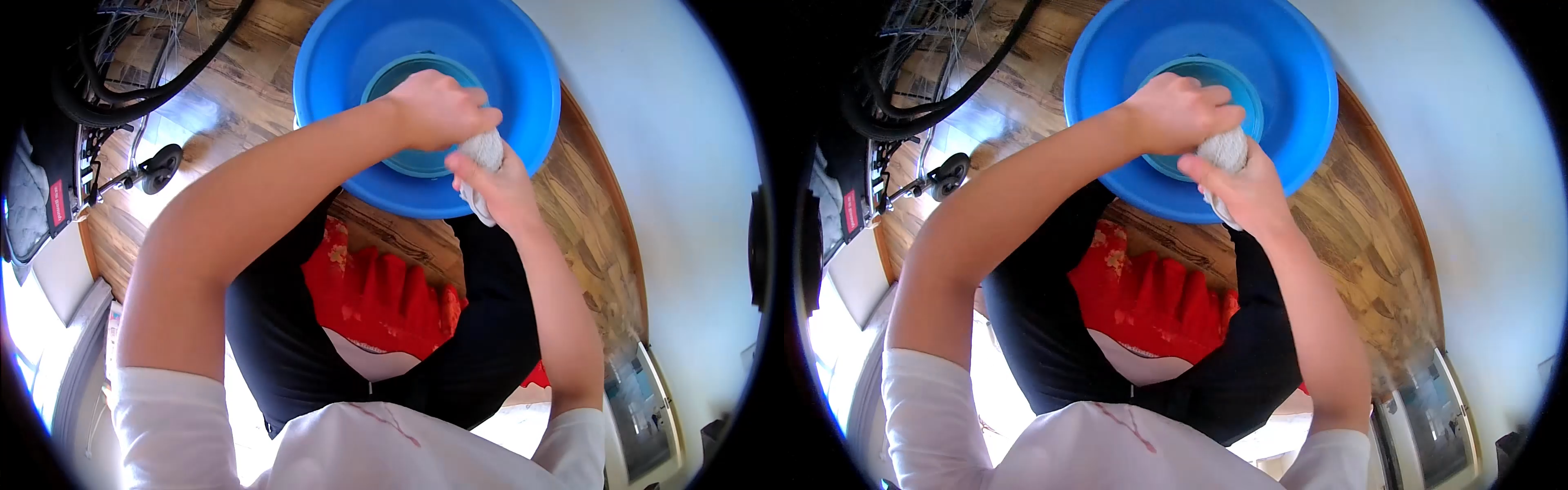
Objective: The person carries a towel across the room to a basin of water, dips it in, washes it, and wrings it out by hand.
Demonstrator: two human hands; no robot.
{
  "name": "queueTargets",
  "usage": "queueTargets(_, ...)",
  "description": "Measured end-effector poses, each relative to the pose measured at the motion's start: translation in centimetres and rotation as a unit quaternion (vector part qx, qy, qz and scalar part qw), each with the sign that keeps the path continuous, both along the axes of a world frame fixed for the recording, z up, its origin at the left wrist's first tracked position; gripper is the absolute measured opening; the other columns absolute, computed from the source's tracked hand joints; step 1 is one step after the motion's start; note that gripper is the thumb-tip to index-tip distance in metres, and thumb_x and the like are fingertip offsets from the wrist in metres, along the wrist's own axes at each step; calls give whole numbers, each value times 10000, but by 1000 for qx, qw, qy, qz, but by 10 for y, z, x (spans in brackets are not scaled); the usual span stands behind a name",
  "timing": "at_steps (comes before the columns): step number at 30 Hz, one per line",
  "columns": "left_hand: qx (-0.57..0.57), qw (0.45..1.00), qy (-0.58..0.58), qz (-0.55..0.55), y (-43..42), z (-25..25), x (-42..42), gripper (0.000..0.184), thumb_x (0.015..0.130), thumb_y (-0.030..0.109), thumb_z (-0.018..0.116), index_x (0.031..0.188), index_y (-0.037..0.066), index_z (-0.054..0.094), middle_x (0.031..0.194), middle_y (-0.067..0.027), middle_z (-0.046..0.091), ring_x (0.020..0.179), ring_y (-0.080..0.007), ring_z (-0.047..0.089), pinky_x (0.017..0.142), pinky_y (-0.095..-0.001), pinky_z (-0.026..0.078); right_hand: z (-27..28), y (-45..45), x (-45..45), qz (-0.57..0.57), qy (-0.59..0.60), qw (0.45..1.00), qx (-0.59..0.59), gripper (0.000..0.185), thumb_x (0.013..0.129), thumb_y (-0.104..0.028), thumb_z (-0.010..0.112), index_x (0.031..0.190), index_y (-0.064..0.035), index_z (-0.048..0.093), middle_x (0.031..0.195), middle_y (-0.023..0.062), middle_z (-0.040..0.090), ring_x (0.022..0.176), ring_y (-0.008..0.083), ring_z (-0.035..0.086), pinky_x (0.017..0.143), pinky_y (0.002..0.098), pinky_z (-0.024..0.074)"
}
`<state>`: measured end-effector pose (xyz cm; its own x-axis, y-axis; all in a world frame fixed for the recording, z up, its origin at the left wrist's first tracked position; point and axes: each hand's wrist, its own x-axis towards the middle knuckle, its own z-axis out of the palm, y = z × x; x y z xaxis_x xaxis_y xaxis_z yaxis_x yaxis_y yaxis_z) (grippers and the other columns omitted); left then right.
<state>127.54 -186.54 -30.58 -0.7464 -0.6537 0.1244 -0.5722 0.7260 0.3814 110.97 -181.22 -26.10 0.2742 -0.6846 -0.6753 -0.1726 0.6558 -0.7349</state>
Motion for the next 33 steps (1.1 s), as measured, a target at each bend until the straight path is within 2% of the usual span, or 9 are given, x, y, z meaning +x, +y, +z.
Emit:
queueTargets(7,39,979,-71,189,27,-2,-4,226,723,108,691,903,83,556,803,-96,618,665,-308,688,554,-399,566,-19,1,7,-257,121,959,16,532,700,-423,844,877,24,616,724,93,627,574,139,601,484,266,472)
queueTargets(12,152,938,-167,263,63,-9,-23,194,742,78,677,887,55,550,865,-145,651,705,-322,703,579,-396,577,-51,26,23,-462,98,871,137,382,729,-353,824,773,-35,616,609,29,541,437,108,440,368,237,267)
queueTargets(15,208,922,-167,281,78,-1,-35,194,749,78,678,897,43,557,880,-159,661,752,-333,707,610,-400,582,-63,44,24,-537,84,838,58,360,729,-319,823,787,-28,618,643,41,560,417,110,425,361,261,276)
queueTargets(19,369,873,-148,282,82,18,-39,240,743,94,673,961,19,606,948,-214,689,918,-362,688,796,-410,565,-52,47,40,-646,112,755,-11,317,731,-159,808,910,16,614,825,103,636,676,163,615,579,282,504)
queueTargets(22,452,819,-134,326,88,21,-37,251,721,125,676,938,0,664,985,-258,678,979,-371,669,863,-419,539,-38,37,38,-535,209,815,67,347,740,-93,784,1010,33,605,918,129,639,838,211,643,735,319,543)
queueTargets(26,486,800,-74,345,93,9,-31,176,706,128,671,837,11,669,868,-209,695,804,-313,705,684,-398,567,-61,30,30,-499,-25,865,34,313,763,25,703,1056,48,596,978,146,619,809,246,639,720,372,566)
queueTargets(29,726,571,160,349,92,17,-18,101,698,126,662,749,41,641,724,-111,643,544,-188,597,443,-323,453,-47,14,30,-403,-135,905,-10,282,774,96,638,1048,43,594,985,152,607,791,255,635,713,413,580)
queueTargets(30,743,534,216,340,93,14,-16,116,682,114,671,760,59,605,655,-39,540,440,-97,401,365,-243,271,-40,8,30,-388,-153,909,-1,273,775,112,620,1036,37,594,978,154,605,784,256,634,705,425,582)
queueTargets(33,810,436,278,276,89,16,-6,191,672,90,669,838,36,590,637,-40,513,427,-87,383,360,-219,254,-40,3,26,-354,-227,907,3,232,774,122,605,963,-11,586,969,148,600,777,252,635,697,441,586)
